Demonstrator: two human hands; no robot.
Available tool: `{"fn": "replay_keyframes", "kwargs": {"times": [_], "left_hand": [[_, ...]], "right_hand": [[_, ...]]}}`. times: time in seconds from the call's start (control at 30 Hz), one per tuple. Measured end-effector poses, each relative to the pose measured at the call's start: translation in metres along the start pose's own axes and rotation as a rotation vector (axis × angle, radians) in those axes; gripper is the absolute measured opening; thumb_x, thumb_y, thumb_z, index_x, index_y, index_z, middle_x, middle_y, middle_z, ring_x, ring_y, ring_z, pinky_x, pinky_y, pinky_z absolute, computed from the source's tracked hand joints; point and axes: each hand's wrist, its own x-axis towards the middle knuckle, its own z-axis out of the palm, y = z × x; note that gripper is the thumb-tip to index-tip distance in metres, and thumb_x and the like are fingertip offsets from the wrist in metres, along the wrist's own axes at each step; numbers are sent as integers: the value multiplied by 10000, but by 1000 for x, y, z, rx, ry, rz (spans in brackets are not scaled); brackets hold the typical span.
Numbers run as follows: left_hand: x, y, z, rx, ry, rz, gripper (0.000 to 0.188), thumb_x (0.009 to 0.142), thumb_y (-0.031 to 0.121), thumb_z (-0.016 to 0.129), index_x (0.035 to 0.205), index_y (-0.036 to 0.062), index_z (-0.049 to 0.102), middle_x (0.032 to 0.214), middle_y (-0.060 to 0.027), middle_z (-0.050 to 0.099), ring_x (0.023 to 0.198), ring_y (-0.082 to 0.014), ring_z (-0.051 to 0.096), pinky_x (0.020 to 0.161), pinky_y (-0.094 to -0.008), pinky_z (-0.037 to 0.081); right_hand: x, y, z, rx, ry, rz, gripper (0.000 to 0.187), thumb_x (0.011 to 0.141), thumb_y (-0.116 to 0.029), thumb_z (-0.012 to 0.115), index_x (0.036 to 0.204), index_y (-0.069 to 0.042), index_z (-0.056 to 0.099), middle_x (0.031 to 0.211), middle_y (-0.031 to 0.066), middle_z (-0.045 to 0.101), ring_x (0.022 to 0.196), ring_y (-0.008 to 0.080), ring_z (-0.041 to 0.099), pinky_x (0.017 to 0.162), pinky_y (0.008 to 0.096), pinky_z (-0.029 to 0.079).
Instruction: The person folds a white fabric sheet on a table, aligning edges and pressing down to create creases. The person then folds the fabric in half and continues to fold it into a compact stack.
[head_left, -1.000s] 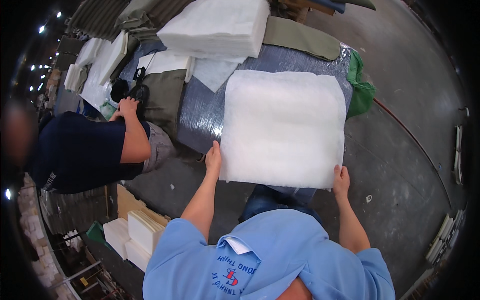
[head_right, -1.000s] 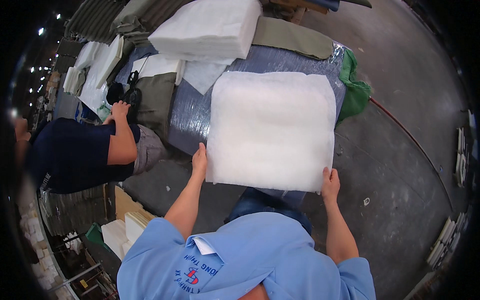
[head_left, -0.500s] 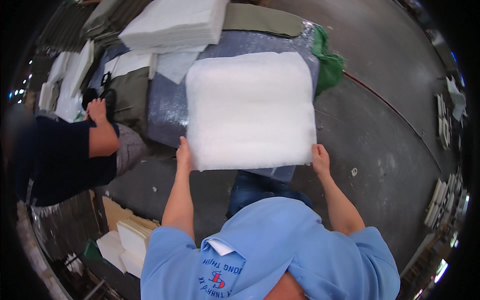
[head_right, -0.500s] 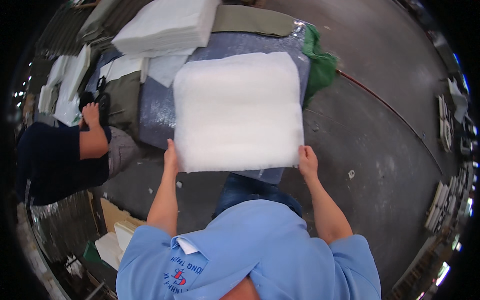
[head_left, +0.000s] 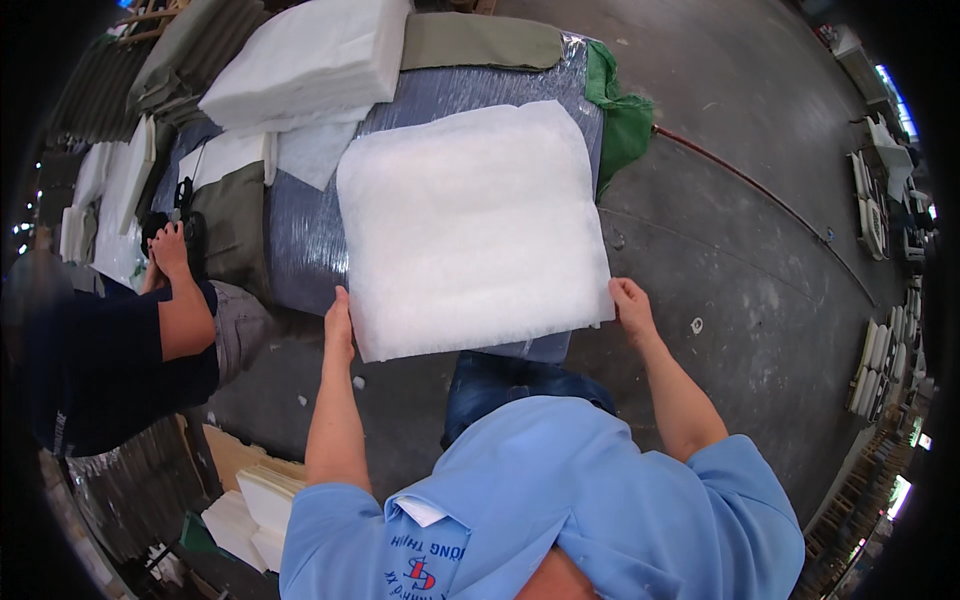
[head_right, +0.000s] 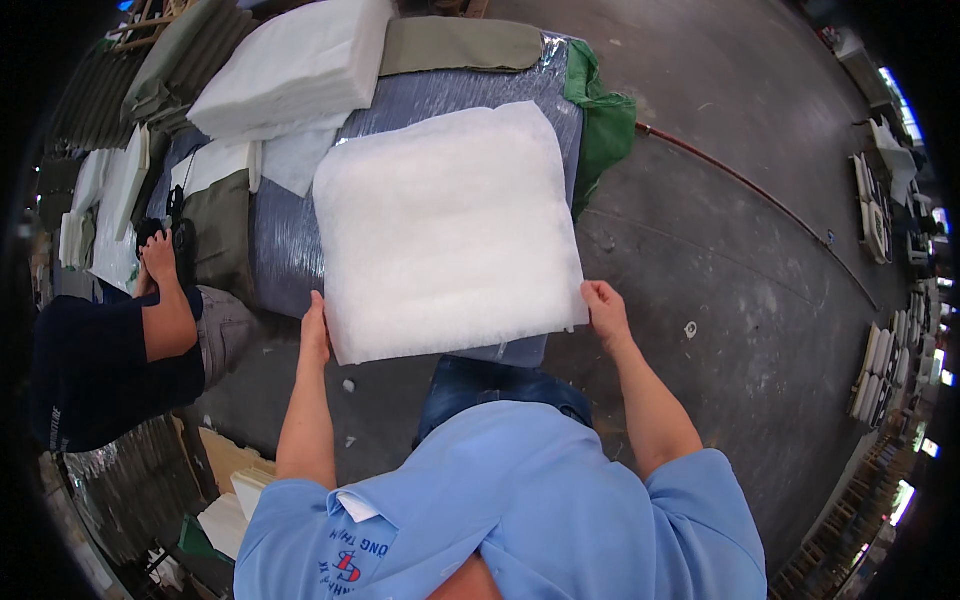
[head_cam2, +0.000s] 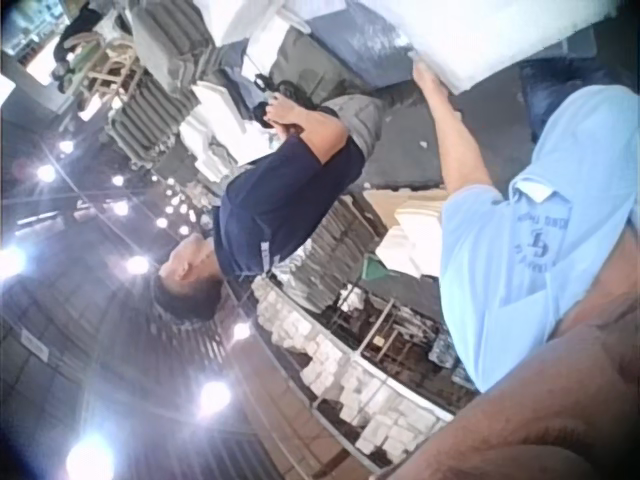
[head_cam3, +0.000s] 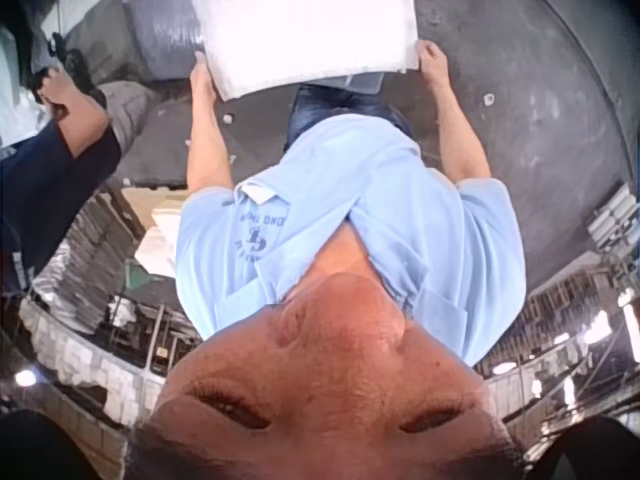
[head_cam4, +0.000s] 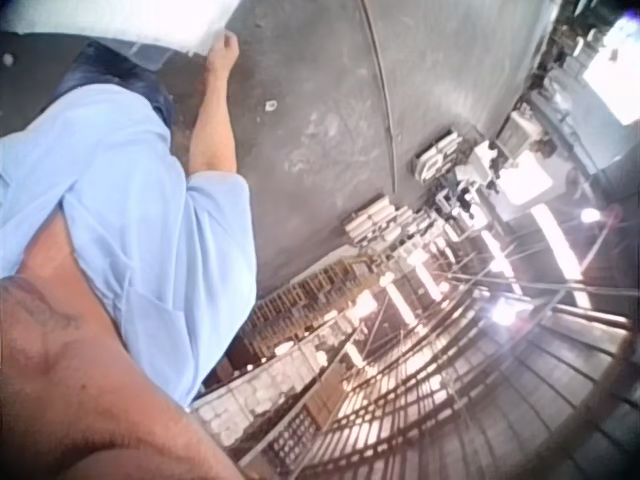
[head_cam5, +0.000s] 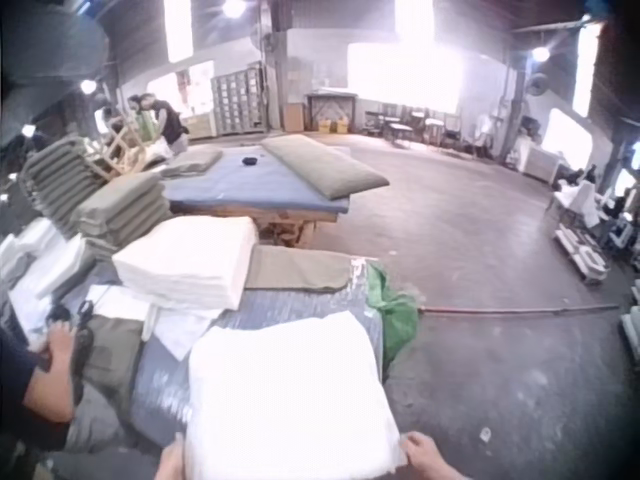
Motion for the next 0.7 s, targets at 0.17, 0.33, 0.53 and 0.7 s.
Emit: {"fn": "replay_keyframes", "kwargs": {"times": [0.17, 0.33, 0.53, 0.7], "left_hand": [[44, 59, 12, 96, -69, -42, 823, 989, 757, 509, 1426, 63, 586, 849, 35, 594, 689, -66, 545, 575, -297, 413], [108, 113, 37, 59, -79, -53, 842, 954, 750, 582, 1442, 65, 581, 1228, -70, 695, 1040, -213, 627, 862, -398, 471], [143, 143, 61, -24, -103, 44, 541, 978, 474, 745, 1321, 63, 670, 1175, -38, 741, 1051, -180, 688, 846, -347, 533], [158, 152, 54, -253, -134, 225, 381, 1014, 320, 734, 1287, 59, 679, 1188, -36, 728, 1074, -172, 676, 899, -321, 544]], "right_hand": [[70, -63, 21, -64, -23, -35, 397, 1061, -461, 613, 1016, -84, 728, 824, -53, 635, 697, 62, 549, 599, 261, 434], [154, -115, 63, -121, 109, -160, 435, 997, -475, 707, 1063, -47, 753, 866, -39, 656, 779, 92, 550, 707, 282, 459], [195, -139, 96, -197, 265, -233, 305, 919, -313, 815, 1014, -33, 741, 831, -58, 656, 741, 67, 553, 689, 270, 457], [199, -143, 95, 131, 216, -415, 118, 971, -146, 757, 962, -46, 696, 775, -76, 578, 699, 18, 465, 619, 227, 378]]}}
